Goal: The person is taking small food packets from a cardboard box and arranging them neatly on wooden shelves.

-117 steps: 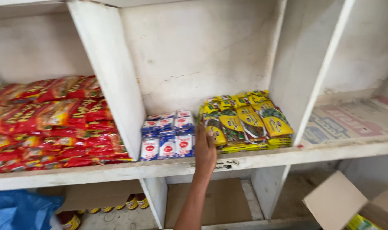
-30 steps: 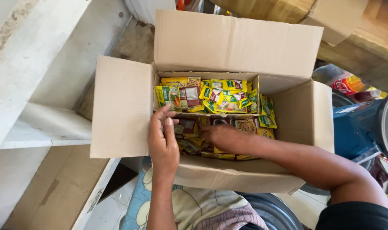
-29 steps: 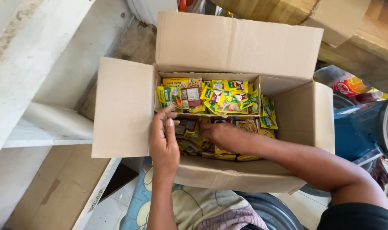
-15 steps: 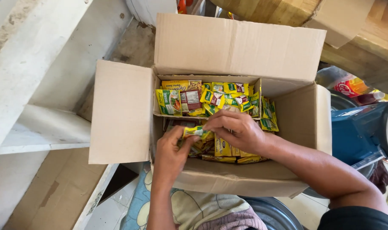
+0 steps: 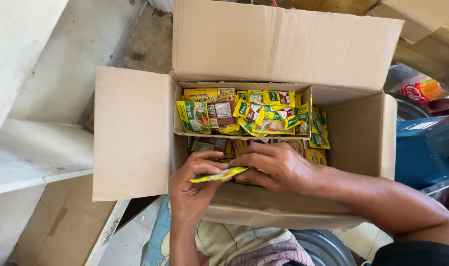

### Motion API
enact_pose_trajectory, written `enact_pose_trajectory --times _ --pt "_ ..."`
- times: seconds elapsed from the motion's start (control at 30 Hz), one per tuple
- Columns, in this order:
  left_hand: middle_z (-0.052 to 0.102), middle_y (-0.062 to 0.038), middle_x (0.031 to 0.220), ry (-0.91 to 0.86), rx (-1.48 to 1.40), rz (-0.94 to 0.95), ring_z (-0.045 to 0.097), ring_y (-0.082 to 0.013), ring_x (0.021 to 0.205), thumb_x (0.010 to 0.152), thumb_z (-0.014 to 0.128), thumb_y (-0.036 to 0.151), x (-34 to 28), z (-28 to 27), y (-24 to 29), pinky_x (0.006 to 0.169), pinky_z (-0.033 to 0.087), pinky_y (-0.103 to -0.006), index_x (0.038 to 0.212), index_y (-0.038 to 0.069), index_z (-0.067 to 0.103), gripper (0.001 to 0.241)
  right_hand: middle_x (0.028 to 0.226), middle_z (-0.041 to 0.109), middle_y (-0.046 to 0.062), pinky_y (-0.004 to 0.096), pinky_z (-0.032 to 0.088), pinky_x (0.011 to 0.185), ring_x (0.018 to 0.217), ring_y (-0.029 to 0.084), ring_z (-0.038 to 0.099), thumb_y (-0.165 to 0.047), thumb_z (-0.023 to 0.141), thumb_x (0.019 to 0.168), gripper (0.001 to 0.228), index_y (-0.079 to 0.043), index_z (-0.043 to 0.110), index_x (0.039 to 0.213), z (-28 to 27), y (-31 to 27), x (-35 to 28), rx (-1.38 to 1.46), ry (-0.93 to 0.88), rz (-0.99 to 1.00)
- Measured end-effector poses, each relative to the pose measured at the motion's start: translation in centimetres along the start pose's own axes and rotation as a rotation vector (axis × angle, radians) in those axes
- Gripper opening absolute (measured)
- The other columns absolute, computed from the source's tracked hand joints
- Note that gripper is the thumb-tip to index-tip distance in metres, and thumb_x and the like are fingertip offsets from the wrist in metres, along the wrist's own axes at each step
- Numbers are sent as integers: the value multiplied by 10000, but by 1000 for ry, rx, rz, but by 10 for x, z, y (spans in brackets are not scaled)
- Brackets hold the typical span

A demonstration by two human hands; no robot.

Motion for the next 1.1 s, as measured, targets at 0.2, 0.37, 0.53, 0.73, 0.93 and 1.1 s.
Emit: enact_pose_trajectory --times 0.2,0.37,0.53,0.73,0.93,1.1 --pt "732 -132 1171 -80 -22 8 641 -276 1265 813 823 -41 2 4 15 1089 518 -412 1087 51 637 344 1065 707 121 402 616 790 950 298 745 -114 785 902 266 -47 650 1121 -20 -7 -2 119 132 -37" --pt "617 -145 1393 270 -124 73 590 -250 1342 1032 672 107 -9 -25 8 1248 431 -400 1415 22 505 426 882 706 133 450 576 672 790 333 719 -165 771 891 244 -26 643 1046 -6 4 -3 31 33 70" --pt "644 -127 1301 226 -43 -194 611 -237 1230 1048 630 114 -2 -19 -10 1086 484 -355 1326 2 564 307 775 655 156 530 521 577 689 396 670 -239 718 904 240 -41 588 867 29 24 -4 -157 -193 253" --pt "706 -116 1147 -46 451 -251 689 -256 1045 1009 634 147 21 12 11 900 535 -344 1214 40 667 233 782 645 162 538 521 556 659 405 661 -227 700 913 222 -40 580 927 39 25 -7 -117 -256 240" --pt "702 -132 1165 -68 555 -236 691 -297 1060 1059 540 158 21 15 8 904 525 -370 1241 55 668 245 816 672 176 518 536 578 699 408 677 -354 721 930 361 -24 581 972 50 34 -14 -139 -306 263" --pt "705 -134 1128 -60 561 -279 692 -304 1011 1060 529 182 24 14 9 870 526 -380 1241 56 667 260 818 710 179 495 570 631 746 353 716 -227 634 951 249 -70 658 1143 132 89 -66 -274 -597 378"
Point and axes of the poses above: each hand's wrist, its own x-axis towards the middle knuckle, its own z-axis out of the palm, y = z × x, the point moved 8 cm from there along x, towards the middle knuckle
